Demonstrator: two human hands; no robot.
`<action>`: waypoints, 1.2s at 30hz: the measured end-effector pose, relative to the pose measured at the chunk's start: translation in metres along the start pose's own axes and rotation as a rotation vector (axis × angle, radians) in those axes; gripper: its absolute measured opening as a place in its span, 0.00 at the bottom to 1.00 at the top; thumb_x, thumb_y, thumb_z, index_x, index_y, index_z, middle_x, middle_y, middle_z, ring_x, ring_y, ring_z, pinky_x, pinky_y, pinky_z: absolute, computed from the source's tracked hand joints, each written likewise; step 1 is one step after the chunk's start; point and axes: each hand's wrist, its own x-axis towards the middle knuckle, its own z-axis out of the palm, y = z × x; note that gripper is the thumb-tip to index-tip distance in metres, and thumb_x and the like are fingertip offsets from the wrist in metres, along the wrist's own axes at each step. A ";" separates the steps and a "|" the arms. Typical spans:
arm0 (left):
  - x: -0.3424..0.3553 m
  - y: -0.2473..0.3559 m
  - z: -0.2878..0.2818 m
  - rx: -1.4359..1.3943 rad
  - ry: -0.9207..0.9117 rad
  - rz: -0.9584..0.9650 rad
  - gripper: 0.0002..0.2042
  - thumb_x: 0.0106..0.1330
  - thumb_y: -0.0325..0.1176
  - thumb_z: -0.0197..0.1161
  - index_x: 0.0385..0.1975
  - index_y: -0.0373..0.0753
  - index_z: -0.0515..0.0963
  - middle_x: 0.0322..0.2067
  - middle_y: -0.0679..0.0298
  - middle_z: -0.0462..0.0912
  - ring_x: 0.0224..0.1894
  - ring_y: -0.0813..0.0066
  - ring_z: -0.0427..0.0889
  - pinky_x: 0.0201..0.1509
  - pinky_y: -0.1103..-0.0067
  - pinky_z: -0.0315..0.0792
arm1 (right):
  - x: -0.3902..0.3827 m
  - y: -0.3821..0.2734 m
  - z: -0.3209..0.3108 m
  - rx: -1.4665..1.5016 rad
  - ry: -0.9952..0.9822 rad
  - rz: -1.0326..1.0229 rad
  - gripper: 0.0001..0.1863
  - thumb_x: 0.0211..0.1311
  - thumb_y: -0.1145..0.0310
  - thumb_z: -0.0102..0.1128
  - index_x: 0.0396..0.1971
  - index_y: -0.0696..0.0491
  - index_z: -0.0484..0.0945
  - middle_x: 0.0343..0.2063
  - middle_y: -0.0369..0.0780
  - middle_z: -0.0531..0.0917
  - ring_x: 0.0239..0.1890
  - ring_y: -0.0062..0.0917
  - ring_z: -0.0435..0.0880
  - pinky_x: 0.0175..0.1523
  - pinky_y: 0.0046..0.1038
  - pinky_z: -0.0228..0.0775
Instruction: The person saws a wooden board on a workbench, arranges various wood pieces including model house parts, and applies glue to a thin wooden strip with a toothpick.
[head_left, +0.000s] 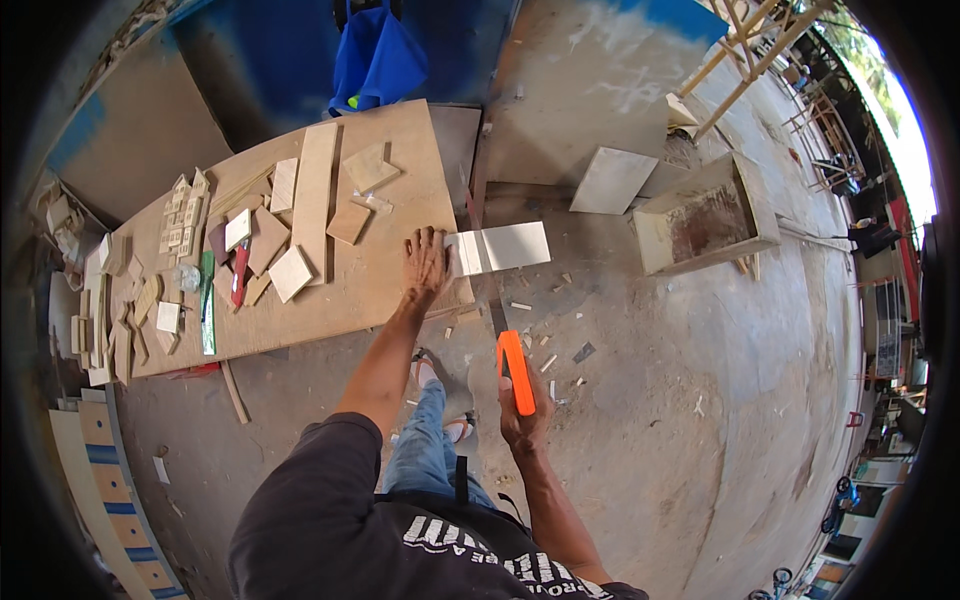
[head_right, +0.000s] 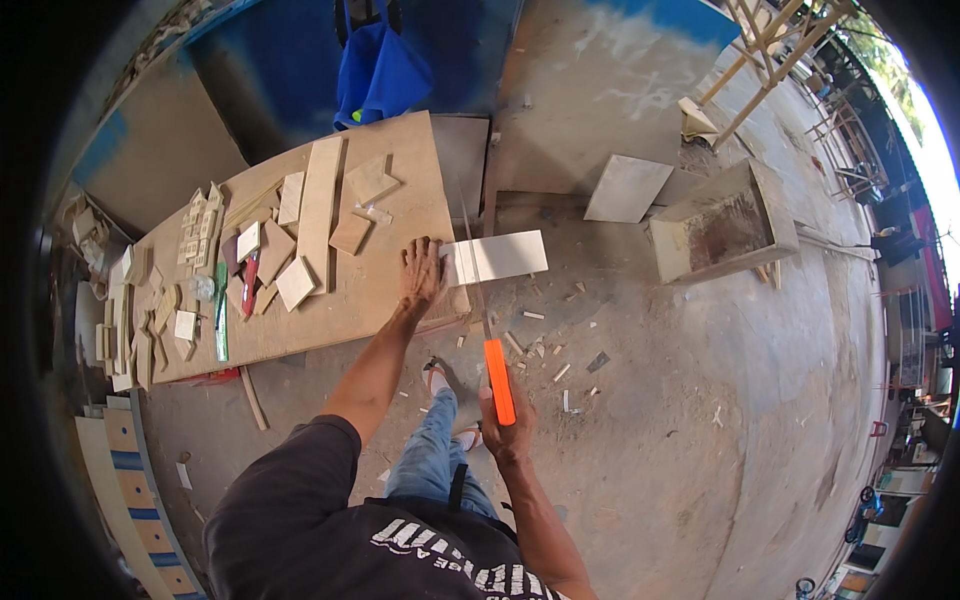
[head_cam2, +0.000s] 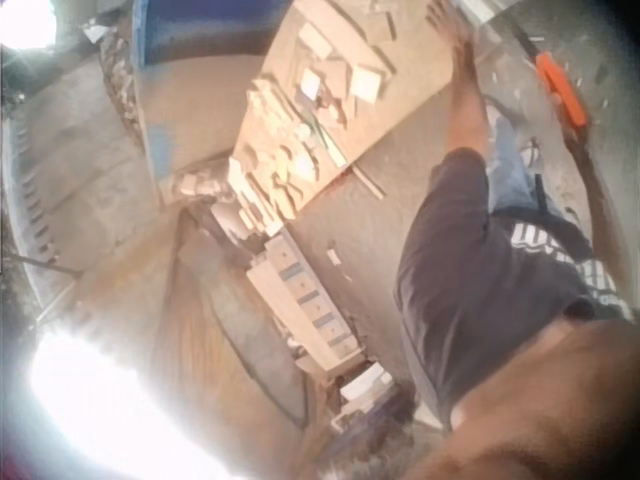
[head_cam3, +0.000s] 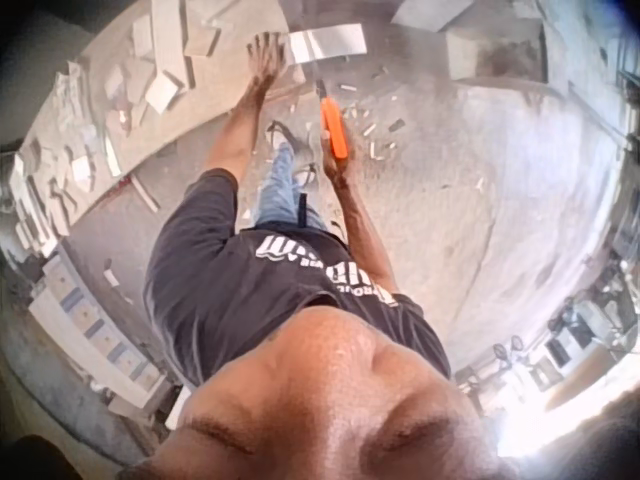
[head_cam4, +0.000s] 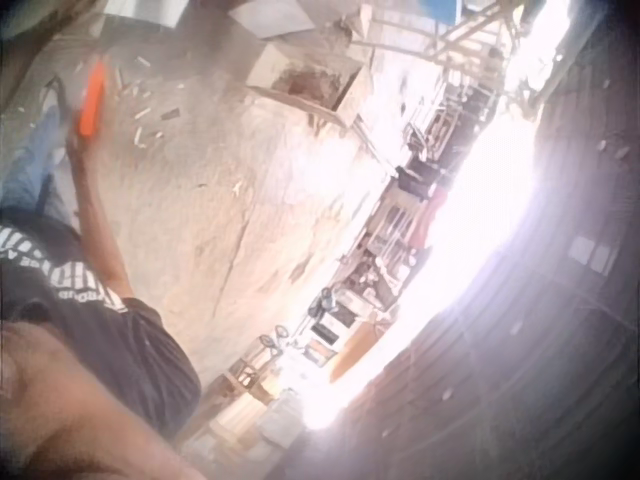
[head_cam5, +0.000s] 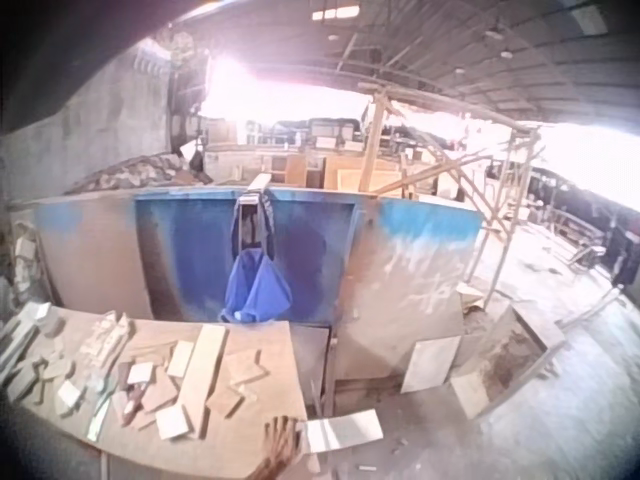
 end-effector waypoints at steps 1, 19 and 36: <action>0.001 -0.001 0.000 0.002 0.000 -0.004 0.19 0.63 0.43 0.58 0.49 0.39 0.72 0.47 0.54 0.72 0.52 0.54 0.70 0.54 0.59 0.62 | 0.003 0.002 0.003 -0.050 0.021 -0.106 0.26 0.64 0.69 0.62 0.61 0.61 0.72 0.37 0.49 0.85 0.35 0.33 0.86 0.42 0.29 0.76; 0.021 0.018 -0.005 -0.041 -0.144 -0.324 0.17 0.68 0.53 0.54 0.44 0.47 0.76 0.45 0.54 0.72 0.51 0.55 0.69 0.53 0.61 0.63 | 0.005 0.002 0.010 -0.030 -0.069 -0.173 0.30 0.63 0.72 0.63 0.65 0.60 0.67 0.54 0.53 0.80 0.42 0.41 0.88 0.41 0.31 0.79; 0.022 0.016 0.000 -0.003 -0.097 -0.356 0.18 0.65 0.55 0.57 0.44 0.51 0.79 0.44 0.56 0.73 0.52 0.57 0.69 0.53 0.61 0.62 | -0.020 -0.049 -0.018 -0.050 -0.116 0.049 0.30 0.62 0.68 0.66 0.64 0.58 0.69 0.36 0.48 0.85 0.32 0.31 0.85 0.41 0.27 0.75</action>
